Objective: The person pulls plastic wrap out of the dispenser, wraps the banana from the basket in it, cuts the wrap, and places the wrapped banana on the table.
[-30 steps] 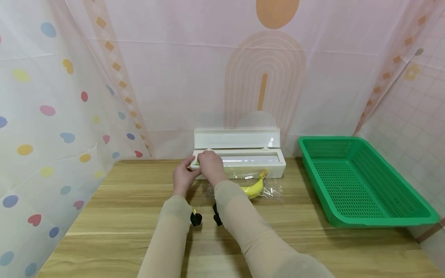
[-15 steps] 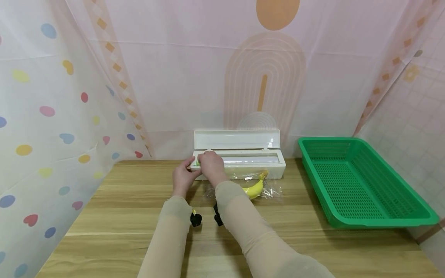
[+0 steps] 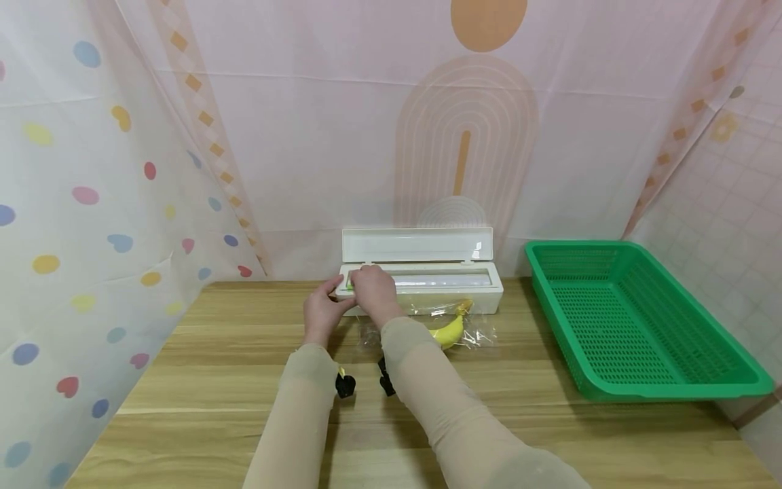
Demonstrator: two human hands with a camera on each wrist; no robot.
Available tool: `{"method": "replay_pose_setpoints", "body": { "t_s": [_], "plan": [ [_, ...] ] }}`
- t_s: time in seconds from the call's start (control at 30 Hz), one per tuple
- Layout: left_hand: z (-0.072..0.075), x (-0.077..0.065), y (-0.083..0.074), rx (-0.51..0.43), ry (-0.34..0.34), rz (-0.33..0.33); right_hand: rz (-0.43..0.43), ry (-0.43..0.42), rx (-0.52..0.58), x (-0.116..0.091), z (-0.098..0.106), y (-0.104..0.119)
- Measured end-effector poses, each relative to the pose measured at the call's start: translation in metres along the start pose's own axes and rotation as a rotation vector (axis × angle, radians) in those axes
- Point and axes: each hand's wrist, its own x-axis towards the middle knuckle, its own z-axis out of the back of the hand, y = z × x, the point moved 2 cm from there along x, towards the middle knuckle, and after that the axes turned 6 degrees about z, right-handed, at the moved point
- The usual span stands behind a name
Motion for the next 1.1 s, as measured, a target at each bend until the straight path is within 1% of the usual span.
{"method": "replay_pose_setpoints", "body": {
  "t_s": [0.1, 0.23, 0.33, 0.53, 0.7, 1.0, 1.1],
  "plan": [
    [0.0, 0.0, 0.0, 0.001, 0.003, 0.001, -0.006, 0.005, 0.006, 0.0, 0.001, -0.001],
    [0.0, 0.001, -0.001, -0.029, 0.003, -0.005, -0.023, 0.011, 0.015, -0.001, 0.002, -0.005],
    [0.0, 0.001, 0.0, -0.042, -0.002, -0.007, -0.017, 0.021, 0.018, -0.003, 0.003, -0.007],
    [0.0, 0.002, 0.002, -0.026, -0.008, 0.003, 0.009, 0.02, 0.028, -0.008, 0.006, -0.012],
    [0.0, 0.002, 0.001, -0.042, -0.014, 0.0, 0.017, 0.019, 0.032, -0.01, 0.007, -0.015],
    [-0.001, 0.004, 0.003, -0.037, -0.019, 0.001, 0.006, 0.009, 0.026, -0.011, 0.009, -0.022],
    [-0.001, 0.004, 0.002, -0.049, -0.017, 0.006, 0.004, 0.016, 0.034, -0.011, 0.009, -0.024]
  ]
}}
